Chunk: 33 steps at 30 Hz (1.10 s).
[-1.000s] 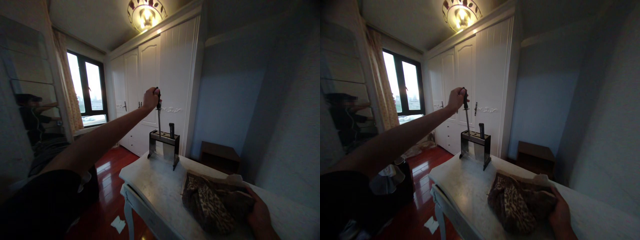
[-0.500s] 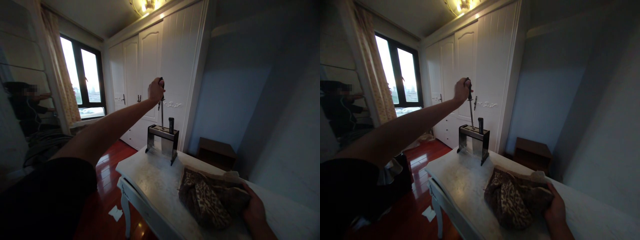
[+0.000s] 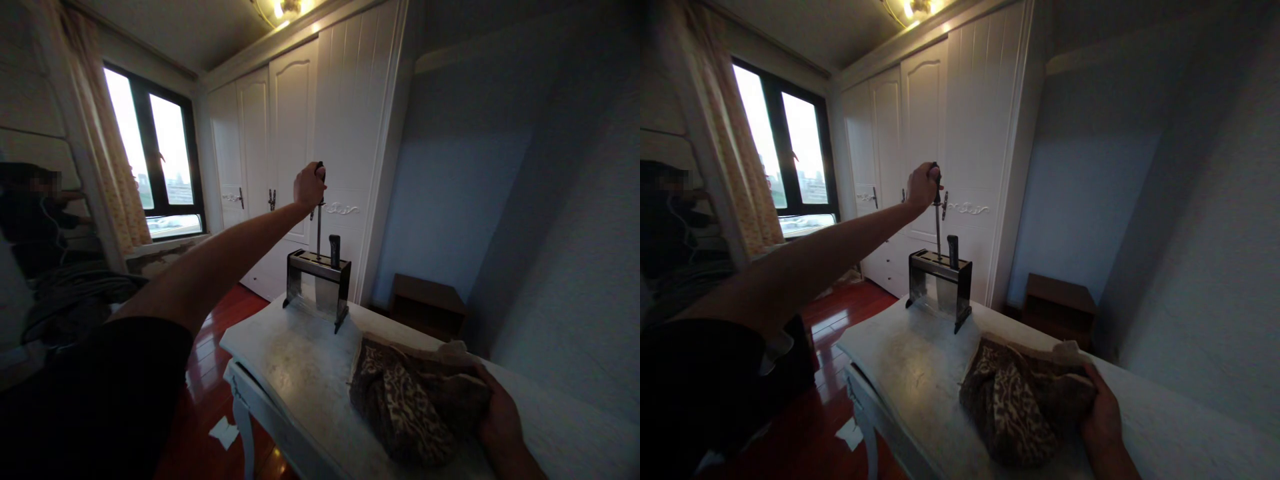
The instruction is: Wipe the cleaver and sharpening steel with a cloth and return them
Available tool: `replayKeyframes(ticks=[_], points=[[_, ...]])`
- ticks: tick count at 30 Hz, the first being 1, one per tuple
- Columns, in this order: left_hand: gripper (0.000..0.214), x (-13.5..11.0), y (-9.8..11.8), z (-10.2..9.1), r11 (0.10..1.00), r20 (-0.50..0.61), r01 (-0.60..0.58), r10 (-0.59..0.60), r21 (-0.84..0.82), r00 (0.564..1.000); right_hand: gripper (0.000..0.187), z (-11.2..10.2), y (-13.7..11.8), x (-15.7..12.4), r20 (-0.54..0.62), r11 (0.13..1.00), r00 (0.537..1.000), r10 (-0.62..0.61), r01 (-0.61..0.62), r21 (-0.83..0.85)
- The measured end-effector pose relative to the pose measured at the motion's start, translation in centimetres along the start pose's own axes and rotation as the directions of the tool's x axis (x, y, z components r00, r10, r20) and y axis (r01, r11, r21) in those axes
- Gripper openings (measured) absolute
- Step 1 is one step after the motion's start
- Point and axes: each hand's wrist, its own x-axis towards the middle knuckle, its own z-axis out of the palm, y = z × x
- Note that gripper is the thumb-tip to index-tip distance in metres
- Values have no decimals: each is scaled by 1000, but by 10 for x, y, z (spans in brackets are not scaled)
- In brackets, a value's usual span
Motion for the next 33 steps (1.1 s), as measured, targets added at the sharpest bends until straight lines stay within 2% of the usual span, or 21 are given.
replayKeyframes(ticks=[2,4,8,15,22,27,33], points=[[19,-1,-2,3,998,-23,-26,27,57,999,20,2,0,-1,-36,999,998,47,-47,4],[18,-2,-3,5,996,-27,-30,33,85,999,21,3,0,-1,-27,999,999,25,-25,-23],[18,-9,-4,8,991,-6,-22,23,129,1000,23,2,1,3,39,998,999,-2,5,-62],[16,-28,-18,15,980,15,31,-34,196,999,17,6,-2,-2,-30,987,987,155,-153,54],[14,-50,-38,18,971,66,52,-69,234,995,15,9,-6,-9,-32,987,987,157,-156,30],[18,-61,-52,20,969,108,79,-106,233,989,21,4,-1,0,0,987,987,164,-164,-1],[20,-79,-58,19,939,185,117,-184,324,965,24,1,1,6,20,988,988,153,-152,-16]])
